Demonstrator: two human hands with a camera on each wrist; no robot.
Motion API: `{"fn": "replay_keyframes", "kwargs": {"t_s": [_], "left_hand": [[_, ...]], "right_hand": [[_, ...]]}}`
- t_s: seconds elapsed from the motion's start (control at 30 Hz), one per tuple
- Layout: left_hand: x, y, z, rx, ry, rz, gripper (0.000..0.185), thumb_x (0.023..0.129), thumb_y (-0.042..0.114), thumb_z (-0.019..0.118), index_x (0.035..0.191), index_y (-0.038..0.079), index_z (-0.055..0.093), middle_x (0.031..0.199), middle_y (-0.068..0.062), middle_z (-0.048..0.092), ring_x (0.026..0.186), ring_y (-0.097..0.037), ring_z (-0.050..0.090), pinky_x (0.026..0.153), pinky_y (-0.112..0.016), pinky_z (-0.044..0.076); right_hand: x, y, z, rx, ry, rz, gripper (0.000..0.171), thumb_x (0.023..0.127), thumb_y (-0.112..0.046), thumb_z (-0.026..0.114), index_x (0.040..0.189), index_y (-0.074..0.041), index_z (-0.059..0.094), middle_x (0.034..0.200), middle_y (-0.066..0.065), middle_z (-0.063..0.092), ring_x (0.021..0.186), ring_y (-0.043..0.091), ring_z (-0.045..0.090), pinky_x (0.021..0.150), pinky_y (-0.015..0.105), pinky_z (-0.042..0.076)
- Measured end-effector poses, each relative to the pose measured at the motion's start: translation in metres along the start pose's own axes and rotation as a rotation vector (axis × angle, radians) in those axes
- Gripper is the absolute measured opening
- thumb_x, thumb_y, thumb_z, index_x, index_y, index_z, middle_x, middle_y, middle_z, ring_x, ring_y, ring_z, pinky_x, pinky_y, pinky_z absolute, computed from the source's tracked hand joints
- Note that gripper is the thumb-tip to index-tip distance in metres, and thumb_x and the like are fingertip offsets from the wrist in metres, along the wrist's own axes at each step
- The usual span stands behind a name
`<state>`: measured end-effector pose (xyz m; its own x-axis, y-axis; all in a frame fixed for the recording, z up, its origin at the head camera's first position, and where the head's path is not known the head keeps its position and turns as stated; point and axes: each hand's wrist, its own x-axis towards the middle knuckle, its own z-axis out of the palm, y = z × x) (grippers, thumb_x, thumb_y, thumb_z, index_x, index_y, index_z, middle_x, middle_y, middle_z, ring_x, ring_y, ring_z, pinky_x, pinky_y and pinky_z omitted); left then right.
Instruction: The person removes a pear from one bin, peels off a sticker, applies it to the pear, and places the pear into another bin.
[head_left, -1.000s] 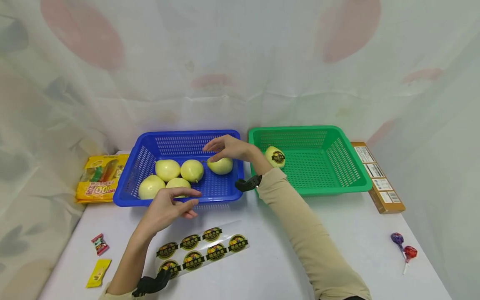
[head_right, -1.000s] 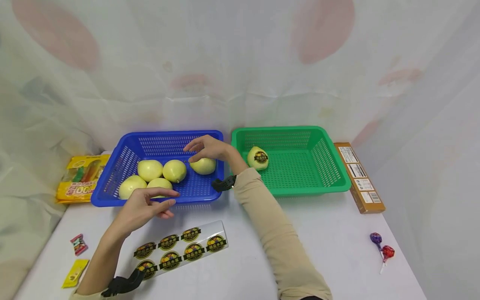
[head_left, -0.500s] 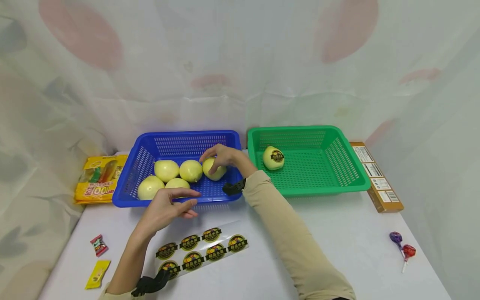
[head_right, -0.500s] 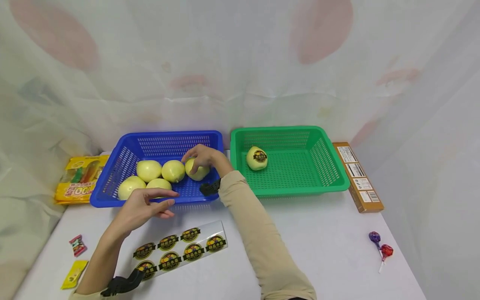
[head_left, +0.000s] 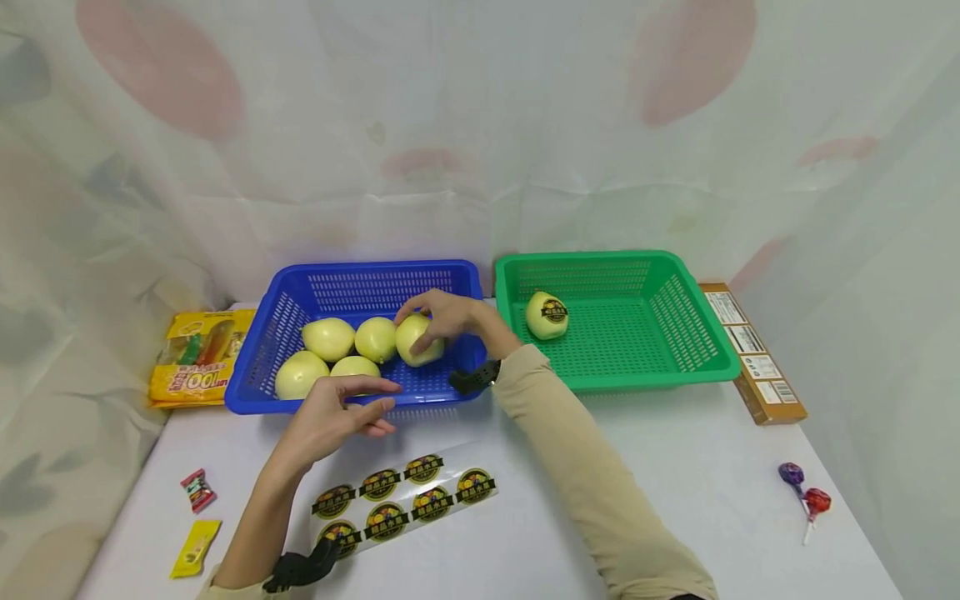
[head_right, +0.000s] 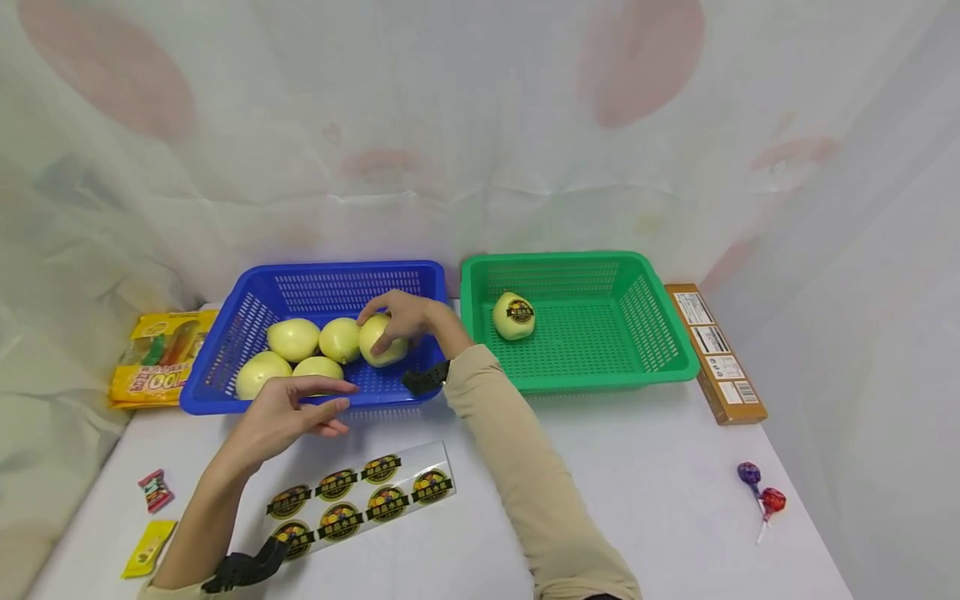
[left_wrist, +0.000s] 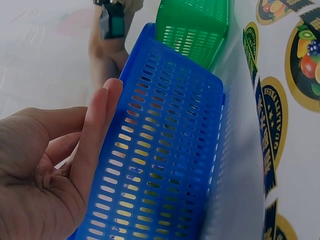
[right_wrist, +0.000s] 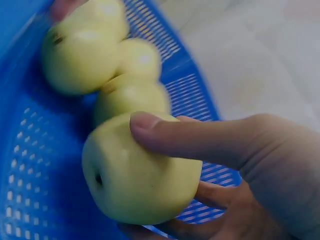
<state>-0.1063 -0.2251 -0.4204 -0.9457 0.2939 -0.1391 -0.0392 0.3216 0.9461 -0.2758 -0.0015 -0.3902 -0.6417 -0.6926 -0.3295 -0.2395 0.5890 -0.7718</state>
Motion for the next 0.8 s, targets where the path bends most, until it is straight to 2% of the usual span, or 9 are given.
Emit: {"fn": "replay_keyframes", "kwargs": {"t_s": [0.07, 0.17, 0.3, 0.37, 0.53, 0.6, 0.7, 0.8], "left_hand": [[0.000, 0.000, 0.000, 0.005, 0.000, 0.002, 0.034, 0.103, 0.015, 0.075, 0.133, -0.003, 0.073, 0.134, -0.032, 0.071, 0.083, -0.024, 0.084, 0.077, -0.039, 0.072], [-0.001, 0.000, 0.000, 0.010, 0.003, 0.003, 0.034, 0.103, 0.016, 0.076, 0.132, -0.002, 0.073, 0.134, -0.030, 0.072, 0.083, -0.024, 0.084, 0.076, -0.038, 0.072], [-0.001, -0.001, 0.001, 0.011, 0.008, -0.002, 0.034, 0.103, 0.016, 0.076, 0.132, -0.001, 0.074, 0.135, -0.029, 0.072, 0.083, -0.024, 0.084, 0.076, -0.036, 0.072], [-0.001, -0.001, 0.001, 0.011, 0.011, -0.005, 0.034, 0.103, 0.017, 0.076, 0.132, 0.000, 0.074, 0.135, -0.030, 0.072, 0.084, -0.026, 0.084, 0.076, -0.036, 0.072], [-0.002, -0.001, 0.002, 0.013, 0.015, -0.005, 0.034, 0.103, 0.018, 0.077, 0.132, 0.000, 0.074, 0.138, -0.033, 0.070, 0.087, -0.039, 0.083, 0.076, -0.035, 0.072], [-0.003, 0.000, 0.002, 0.015, 0.016, -0.004, 0.033, 0.103, 0.018, 0.077, 0.132, 0.000, 0.074, 0.138, -0.033, 0.070, 0.088, -0.041, 0.083, 0.076, -0.035, 0.072], [-0.003, 0.000, 0.001, 0.022, 0.017, -0.001, 0.033, 0.103, 0.018, 0.077, 0.131, 0.000, 0.075, 0.136, -0.032, 0.070, 0.088, -0.041, 0.083, 0.076, -0.036, 0.072], [-0.003, 0.000, 0.001, 0.028, 0.013, 0.003, 0.034, 0.103, 0.018, 0.077, 0.131, 0.000, 0.074, 0.136, -0.031, 0.071, 0.087, -0.039, 0.083, 0.076, -0.037, 0.072]], "right_hand": [[-0.011, -0.002, -0.006, 0.035, 0.017, -0.055, 0.056, 0.093, -0.017, 0.087, 0.145, -0.019, 0.068, 0.162, 0.009, 0.054, 0.144, 0.031, 0.055, 0.098, 0.038, 0.065], [-0.032, -0.002, -0.016, 0.045, 0.053, -0.188, 0.054, 0.094, -0.019, 0.087, 0.145, -0.017, 0.067, 0.158, 0.004, 0.059, 0.145, 0.027, 0.054, 0.105, 0.038, 0.062], [-0.077, 0.000, -0.021, 0.072, 0.113, -0.333, 0.054, 0.095, -0.018, 0.085, 0.145, -0.016, 0.066, 0.155, 0.003, 0.061, 0.145, 0.023, 0.054, 0.115, 0.045, 0.056], [-0.105, 0.003, -0.019, 0.107, 0.135, -0.365, 0.054, 0.094, -0.016, 0.085, 0.144, -0.017, 0.066, 0.154, 0.003, 0.060, 0.142, 0.024, 0.058, 0.115, 0.047, 0.058], [-0.180, 0.020, 0.008, 0.259, 0.111, -0.357, 0.058, 0.092, -0.008, 0.085, 0.145, -0.016, 0.064, 0.156, 0.007, 0.057, 0.129, 0.034, 0.066, 0.103, 0.045, 0.067], [-0.206, 0.032, 0.023, 0.302, 0.086, -0.342, 0.058, 0.093, -0.007, 0.084, 0.146, -0.015, 0.062, 0.157, 0.010, 0.056, 0.128, 0.035, 0.065, 0.103, 0.043, 0.068], [-0.234, 0.053, 0.045, 0.325, 0.081, -0.298, 0.057, 0.095, -0.010, 0.083, 0.147, -0.017, 0.061, 0.156, 0.012, 0.055, 0.128, 0.035, 0.063, 0.103, 0.039, 0.068], [-0.251, 0.077, 0.065, 0.334, 0.100, -0.227, 0.057, 0.095, -0.013, 0.084, 0.147, -0.020, 0.060, 0.157, 0.012, 0.053, 0.130, 0.034, 0.061, 0.102, 0.034, 0.067]]}}
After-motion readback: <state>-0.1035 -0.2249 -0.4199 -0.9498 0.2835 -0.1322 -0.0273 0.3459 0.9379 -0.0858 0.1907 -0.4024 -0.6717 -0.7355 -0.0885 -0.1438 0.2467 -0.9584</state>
